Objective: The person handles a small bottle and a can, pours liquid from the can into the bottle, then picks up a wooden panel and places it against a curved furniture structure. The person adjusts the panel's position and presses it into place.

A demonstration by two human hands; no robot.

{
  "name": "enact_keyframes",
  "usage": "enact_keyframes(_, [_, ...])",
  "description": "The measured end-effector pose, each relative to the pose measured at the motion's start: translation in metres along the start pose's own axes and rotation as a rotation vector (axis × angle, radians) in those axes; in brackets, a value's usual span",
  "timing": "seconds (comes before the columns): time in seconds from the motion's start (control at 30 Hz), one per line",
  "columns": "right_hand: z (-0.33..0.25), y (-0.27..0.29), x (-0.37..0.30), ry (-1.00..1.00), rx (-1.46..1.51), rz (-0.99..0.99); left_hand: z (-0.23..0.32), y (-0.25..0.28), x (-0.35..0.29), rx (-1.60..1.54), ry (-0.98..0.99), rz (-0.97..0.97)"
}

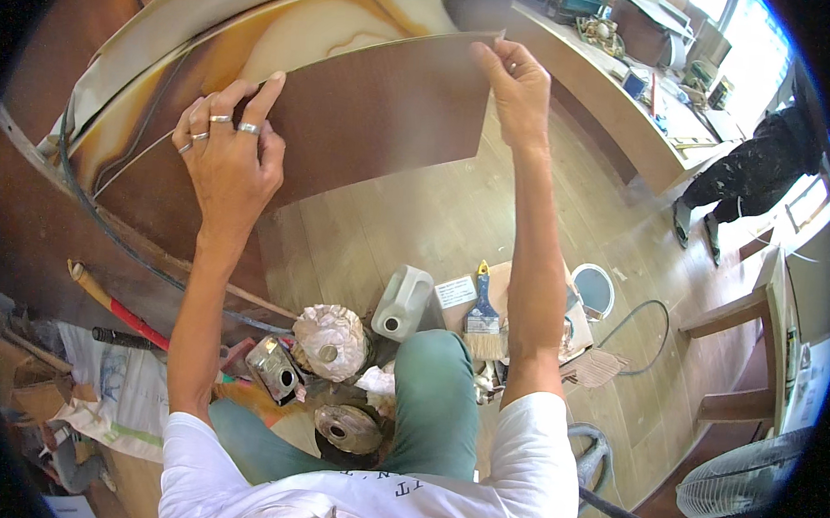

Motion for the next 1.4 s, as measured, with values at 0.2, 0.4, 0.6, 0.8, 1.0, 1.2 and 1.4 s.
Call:
enact_keyframes(0.2, [-0.008, -0.01, -0.006, -0.014, -0.023, 0.124, 0.001, -0.002, -0.002, 0.025, 0.008, 0.018])
enact_keyframes(0.4, [-0.006, -0.004, -0.004, 0.076, -0.218, 0.198, 0.003, -0.007, -0.004, 0.055, 0.029, 0.022])
enact_keyframes(0.6, [-0.002, -0.008, -0.004, 0.178, -0.31, 0.281, 0.006, -0.008, -0.003, 0.04, 0.049, 0.047])
enact_keyframes(0.8, [-0.029, -0.012, -0.006, 0.101, -0.546, 0.222, 0.003, -0.012, -0.005, 0.072, 0.051, 0.06])
enact_keyframes(1.0, [-0.055, -0.012, -0.004, 0.311, -0.942, 0.09, 0.004, -0.016, -0.005, 0.082, 0.041, 0.088])
enact_keyframes(1.2, [-0.067, -0.008, 0.003, 0.294, -1.083, -0.013, 0.007, -0.013, -0.003, 0.07, 0.042, 0.087])
enact_keyframes(1.4, [-0.081, -0.009, 0.012, 0.321, -1.394, -0.112, 0.008, -0.012, -0.002, 0.066, 0.06, 0.069])
Point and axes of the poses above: each hand's wrist, its own x-axis towards the middle knuckle, its own y-axis out of the back of the hand, z = x × y, the point moved 1 cm from there along x, towards the middle knuckle, and after that the axes turned 8 degrees about z, right-handed, at the moved point
